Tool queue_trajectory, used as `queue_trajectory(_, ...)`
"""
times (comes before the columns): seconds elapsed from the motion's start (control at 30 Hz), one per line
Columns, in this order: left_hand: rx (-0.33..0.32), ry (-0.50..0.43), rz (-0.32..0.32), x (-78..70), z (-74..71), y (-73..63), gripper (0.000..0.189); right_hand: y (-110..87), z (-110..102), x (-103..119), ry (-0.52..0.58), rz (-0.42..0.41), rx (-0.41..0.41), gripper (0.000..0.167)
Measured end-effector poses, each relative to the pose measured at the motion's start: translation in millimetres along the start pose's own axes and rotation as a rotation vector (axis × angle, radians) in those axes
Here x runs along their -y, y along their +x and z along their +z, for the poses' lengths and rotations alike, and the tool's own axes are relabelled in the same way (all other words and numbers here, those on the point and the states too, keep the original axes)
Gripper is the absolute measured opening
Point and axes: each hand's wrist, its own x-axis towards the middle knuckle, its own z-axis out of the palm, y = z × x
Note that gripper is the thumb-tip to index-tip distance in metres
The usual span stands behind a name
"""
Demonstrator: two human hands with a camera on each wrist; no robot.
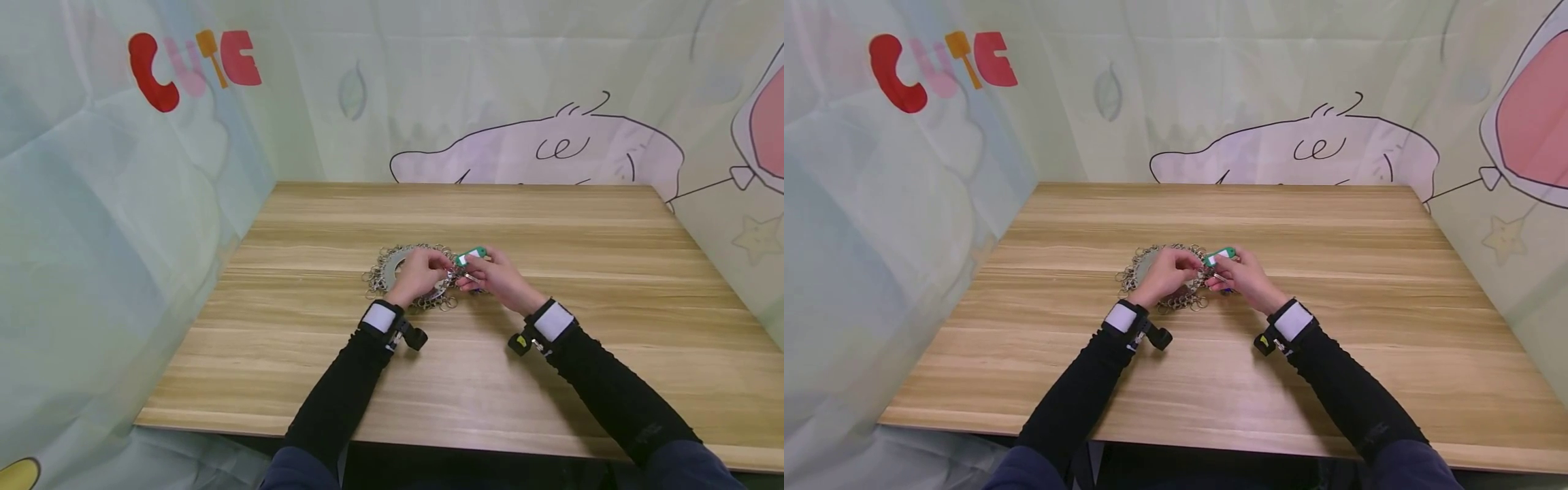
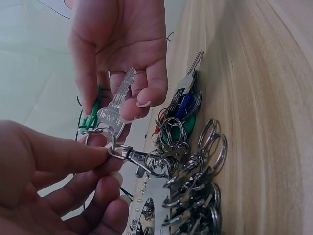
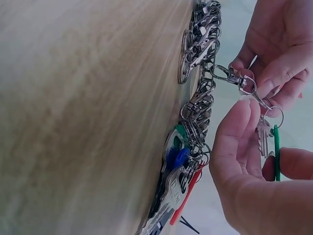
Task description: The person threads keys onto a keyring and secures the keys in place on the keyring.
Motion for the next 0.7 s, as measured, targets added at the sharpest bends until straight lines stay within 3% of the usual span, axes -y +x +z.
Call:
queue_trajectory(0.27, -0.001, 0.006, 0.021, 1.6, 0.4, -0.4, 0.015, -0.9, 0.9, 0.5, -0.023, -0.02, -0.009, 0.02)
queue_trajectory(0.5, 0.001, 0.03, 0.056, 0.0, 0.8, -1.2, 0.014, 0.8, -8.1, 5.3, -0.133, -0.033, -0.112, 0.018)
queue_trajectory(0.7, 0.012, 0.007, 0.044, -1.1, 0.8, -2.3, 0.018, 0.1, -18.1, 6.0, -0.278, -0.014, -0.212, 0.034)
